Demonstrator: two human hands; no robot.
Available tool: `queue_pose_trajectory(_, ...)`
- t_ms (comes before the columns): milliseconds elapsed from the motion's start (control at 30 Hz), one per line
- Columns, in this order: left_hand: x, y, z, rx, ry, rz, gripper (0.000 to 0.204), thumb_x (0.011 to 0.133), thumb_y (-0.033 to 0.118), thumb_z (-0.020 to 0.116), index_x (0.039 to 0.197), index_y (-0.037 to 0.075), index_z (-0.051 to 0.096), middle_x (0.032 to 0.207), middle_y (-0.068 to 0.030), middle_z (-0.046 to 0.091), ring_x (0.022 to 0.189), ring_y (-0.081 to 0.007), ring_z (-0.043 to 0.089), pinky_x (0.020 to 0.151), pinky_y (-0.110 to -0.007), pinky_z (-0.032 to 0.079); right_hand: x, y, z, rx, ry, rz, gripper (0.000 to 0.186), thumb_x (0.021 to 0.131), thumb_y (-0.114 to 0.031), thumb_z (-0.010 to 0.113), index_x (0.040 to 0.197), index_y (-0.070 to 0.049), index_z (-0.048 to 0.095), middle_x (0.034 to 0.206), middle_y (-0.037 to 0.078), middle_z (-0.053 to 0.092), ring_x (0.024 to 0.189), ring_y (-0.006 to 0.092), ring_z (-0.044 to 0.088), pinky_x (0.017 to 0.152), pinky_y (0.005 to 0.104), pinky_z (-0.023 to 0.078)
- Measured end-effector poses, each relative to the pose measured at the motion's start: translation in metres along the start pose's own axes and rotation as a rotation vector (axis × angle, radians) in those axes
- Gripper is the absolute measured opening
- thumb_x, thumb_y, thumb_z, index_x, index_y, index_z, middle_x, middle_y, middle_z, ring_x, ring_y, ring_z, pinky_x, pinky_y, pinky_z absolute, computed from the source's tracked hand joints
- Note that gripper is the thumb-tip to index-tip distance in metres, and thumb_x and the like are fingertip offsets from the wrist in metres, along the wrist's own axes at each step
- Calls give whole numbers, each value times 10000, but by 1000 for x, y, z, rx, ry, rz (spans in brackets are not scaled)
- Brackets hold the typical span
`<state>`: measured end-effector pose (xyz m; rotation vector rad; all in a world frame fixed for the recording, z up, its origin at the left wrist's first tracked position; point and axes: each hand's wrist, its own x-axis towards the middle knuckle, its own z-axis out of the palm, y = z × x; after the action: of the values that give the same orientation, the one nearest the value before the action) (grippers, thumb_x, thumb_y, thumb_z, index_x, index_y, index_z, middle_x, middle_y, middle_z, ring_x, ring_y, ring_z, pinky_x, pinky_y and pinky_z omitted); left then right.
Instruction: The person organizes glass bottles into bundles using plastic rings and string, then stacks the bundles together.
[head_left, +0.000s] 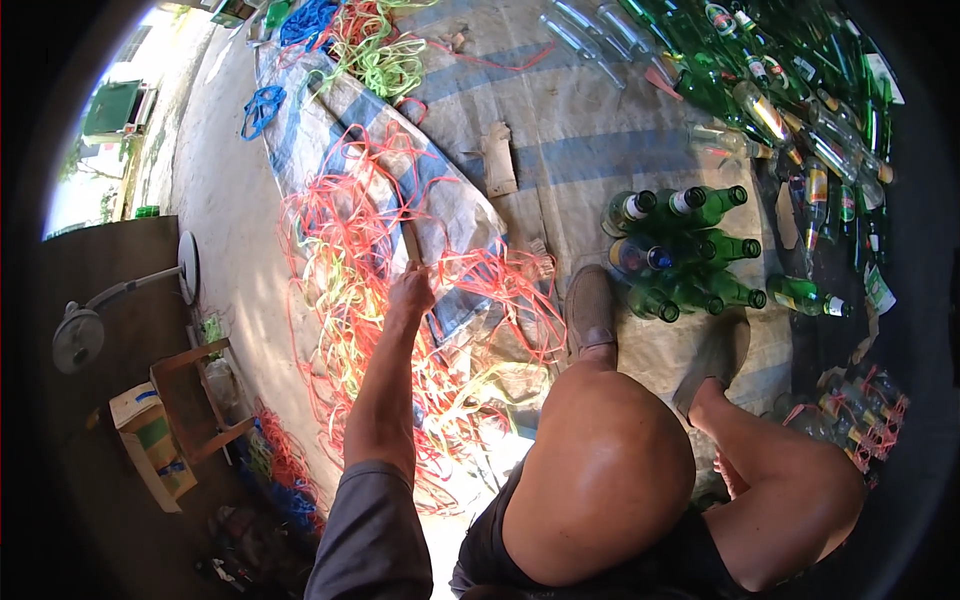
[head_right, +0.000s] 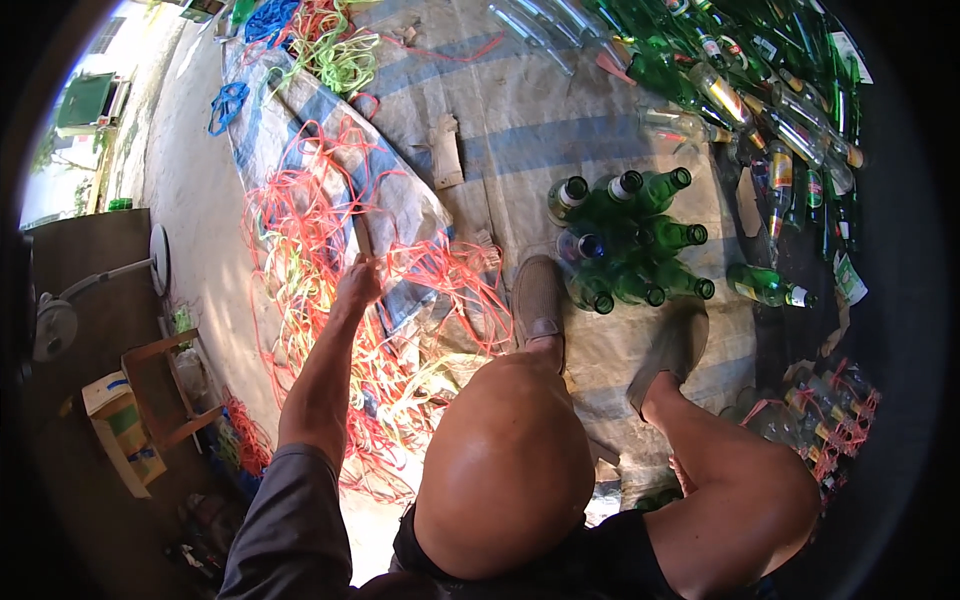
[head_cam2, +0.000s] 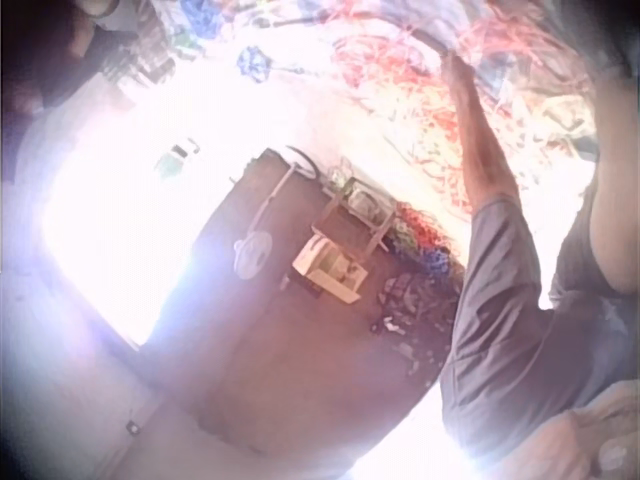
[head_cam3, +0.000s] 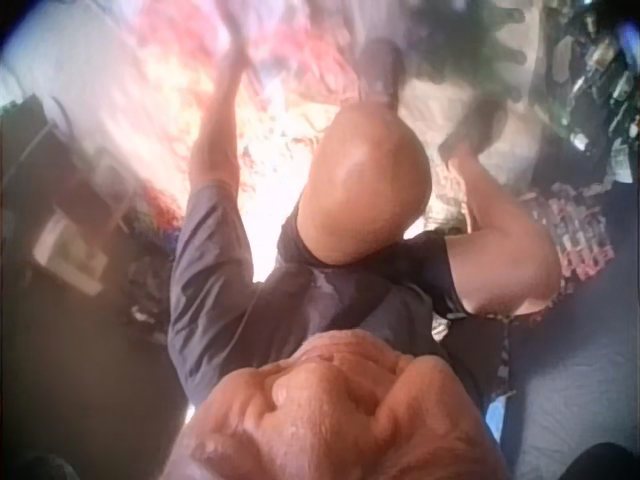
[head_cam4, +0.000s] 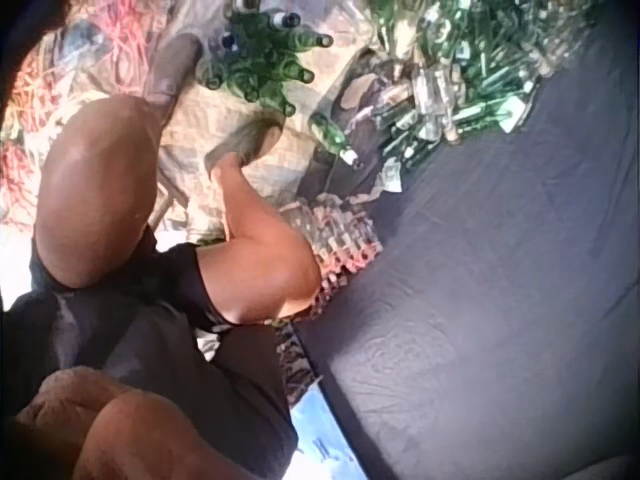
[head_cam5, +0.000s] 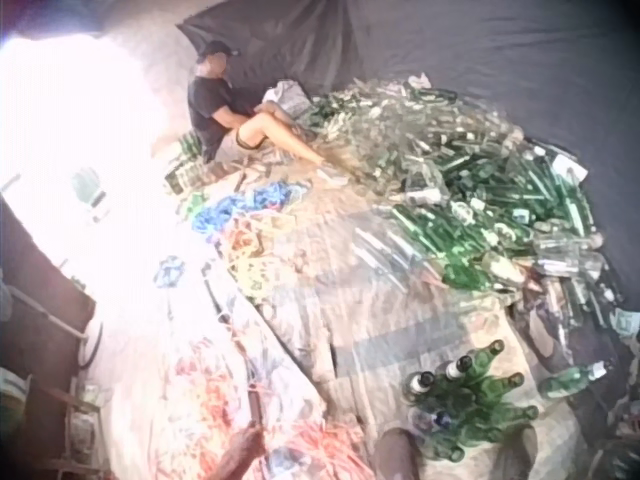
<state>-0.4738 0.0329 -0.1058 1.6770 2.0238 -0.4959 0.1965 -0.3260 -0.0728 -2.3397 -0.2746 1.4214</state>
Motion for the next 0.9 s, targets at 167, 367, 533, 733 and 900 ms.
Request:
queue_pose_trajectory(167, -24, -7, -1, -215, 141, 100, 242, 872, 114, 632, 1099, 69, 701, 1168, -182, 636, 1079, -389, 657, 906, -459, 549, -4, 2, 5, -7, -9, 7, 385, 888, -159, 756, 1219, -7, 630, 936, 57, 658, 810, 129, 616, 741, 286, 533)
queue_pose_trajectory(367, -106, 12, -14, -642, 380, 124, 179, 885, 51, 676, 1062, 36, 667, 1011, -178, 677, 853, -323, 689, 757, -400, 547, -11, 3, 8, -4, -18, -21, 374, 886, -166, 760, 1203, -7, 643, 932, 56, 664, 814, 131, 622, 749, 286, 533)
queue_pose_trajectory(533, -169, 7, -23, -947, 526, -37, 299, 964, 81, 637, 1254, 31, 581, 905, -87, 645, 822, -164, 633, 733, -333, 527, -15, -3, 10, -4, -43, -69, 365, 884, -172, 763, 1190, -7, 653, 929, 56, 668, 818, 132, 628, 755, 285, 533)
queue_pose_trajectory(733, -213, -6, -80, -1280, 702, -75, 171, 987, 99, 660, 1127, 2, 676, 970, -19, 685, 816, -92, 604, 730, -267, 497, -21, -14, -2, 39, -19, -148, 354, 882, -179, 767, 1174, -7, 665, 925, 56, 674, 823, 134, 634, 762, 285, 534)
queue_pose_trajectory(900, -235, -18, -125, -1330, 843, -20, 119, 981, 114, 685, 1057, 31, 722, 849, 42, 651, 698, -38, 529, 620, -209, 427, -19, -72, -50, 127, 120, -267, 346, 880, -184, 770, 1161, -8, 675, 922, 56, 678, 827, 135, 639, 768, 285, 534)
